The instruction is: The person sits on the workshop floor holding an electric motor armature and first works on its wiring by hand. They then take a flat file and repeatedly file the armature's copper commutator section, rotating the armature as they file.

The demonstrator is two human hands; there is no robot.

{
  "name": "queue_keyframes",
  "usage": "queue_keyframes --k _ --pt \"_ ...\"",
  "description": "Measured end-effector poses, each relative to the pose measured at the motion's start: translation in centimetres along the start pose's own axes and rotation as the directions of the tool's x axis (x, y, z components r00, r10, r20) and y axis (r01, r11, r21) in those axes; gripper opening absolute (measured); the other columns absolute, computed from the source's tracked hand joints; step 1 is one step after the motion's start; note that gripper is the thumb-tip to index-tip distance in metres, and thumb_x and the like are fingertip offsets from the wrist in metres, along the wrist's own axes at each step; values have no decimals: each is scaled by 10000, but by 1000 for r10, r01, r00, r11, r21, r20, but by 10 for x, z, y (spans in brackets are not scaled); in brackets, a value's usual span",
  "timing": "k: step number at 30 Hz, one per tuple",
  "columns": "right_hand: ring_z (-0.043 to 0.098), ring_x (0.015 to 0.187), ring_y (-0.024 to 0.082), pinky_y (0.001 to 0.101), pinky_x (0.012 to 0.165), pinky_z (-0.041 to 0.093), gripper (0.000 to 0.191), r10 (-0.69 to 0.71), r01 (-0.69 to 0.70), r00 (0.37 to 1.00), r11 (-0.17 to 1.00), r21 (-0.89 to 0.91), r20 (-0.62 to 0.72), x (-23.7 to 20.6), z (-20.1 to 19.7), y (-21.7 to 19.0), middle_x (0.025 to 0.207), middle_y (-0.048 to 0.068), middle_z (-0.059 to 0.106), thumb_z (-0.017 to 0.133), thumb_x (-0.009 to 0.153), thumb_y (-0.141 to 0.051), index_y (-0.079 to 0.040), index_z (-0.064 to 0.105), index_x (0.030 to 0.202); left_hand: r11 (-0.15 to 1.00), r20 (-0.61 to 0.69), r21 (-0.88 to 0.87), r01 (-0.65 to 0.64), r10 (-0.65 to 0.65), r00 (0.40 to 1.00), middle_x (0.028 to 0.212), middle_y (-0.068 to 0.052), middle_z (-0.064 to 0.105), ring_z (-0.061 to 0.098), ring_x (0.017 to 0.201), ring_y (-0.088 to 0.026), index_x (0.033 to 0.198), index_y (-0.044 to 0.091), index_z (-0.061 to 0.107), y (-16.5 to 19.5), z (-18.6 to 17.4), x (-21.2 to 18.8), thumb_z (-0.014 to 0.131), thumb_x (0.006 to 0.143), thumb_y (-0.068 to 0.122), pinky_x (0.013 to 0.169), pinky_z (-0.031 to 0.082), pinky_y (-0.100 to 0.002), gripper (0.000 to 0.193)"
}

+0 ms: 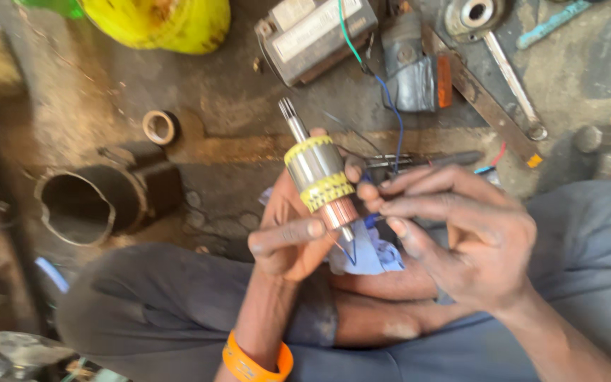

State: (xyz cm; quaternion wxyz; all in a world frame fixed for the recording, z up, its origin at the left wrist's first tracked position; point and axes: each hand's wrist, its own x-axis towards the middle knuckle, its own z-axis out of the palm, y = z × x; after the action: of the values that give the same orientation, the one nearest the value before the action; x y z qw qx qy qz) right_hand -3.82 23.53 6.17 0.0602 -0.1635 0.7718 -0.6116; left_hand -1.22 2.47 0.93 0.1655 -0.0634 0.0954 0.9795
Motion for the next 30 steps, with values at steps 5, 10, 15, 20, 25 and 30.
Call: queue_keyframes --k 5,10,15,20,25,30 --pt "756 1051 215 320 919 602 217 23 -31 997 993 -115 -71 9 0 -8 1027 102 757 779 842 25 -9 764 1056 999 -26 -35 6 -7 1000 1228 -173 500 597 1277 -355 1554 68 377 1 7 10 652 826 -114 1192 434 -529 798" --pt "762 1028 204 323 890 611 193 30 -39 995 995 -92 -98 15 -3 -6 1004 94 752 801 811 14 -13 752 997 998 -46 -37 -49 47 998 1287 -200 506 602 1271 -370 1608 56 369 -6 9 13 657 812 -72 1190 443 -567 857" --pt "743 1031 212 332 906 596 211 -38 26 996 988 -149 -77 15 1 -5 971 66 739 805 797 16 -23 759 999 999 -30 -26 -36 36 999 1229 -176 502 608 1255 -366 1547 25 367 -13 3 12 665 831 -57 1155 474 -517 779" --pt "747 1005 204 327 889 598 212 -2 -11 996 988 -154 -85 13 0 -7 996 67 752 807 811 33 -19 762 1011 999 -36 -35 -5 4 999 1254 -190 495 605 1233 -359 1541 23 326 -17 1 9 675 820 -54 1117 488 -439 804" --pt "742 1011 202 323 893 595 223 -34 24 997 989 -143 -68 11 -2 -4 1003 65 750 806 811 38 -18 760 1022 1000 -38 -16 -19 18 999 1237 -188 496 604 1221 -348 1561 24 322 -20 2 10 681 818 -57 1162 469 -442 829" --pt "741 1003 200 317 877 596 219 -37 27 997 989 -148 -64 8 -2 -4 996 67 746 813 816 39 -24 759 1018 1000 -48 -8 -19 19 999 1280 -218 505 599 1236 -358 1572 31 320 -20 3 9 678 818 -77 1186 455 -458 842"
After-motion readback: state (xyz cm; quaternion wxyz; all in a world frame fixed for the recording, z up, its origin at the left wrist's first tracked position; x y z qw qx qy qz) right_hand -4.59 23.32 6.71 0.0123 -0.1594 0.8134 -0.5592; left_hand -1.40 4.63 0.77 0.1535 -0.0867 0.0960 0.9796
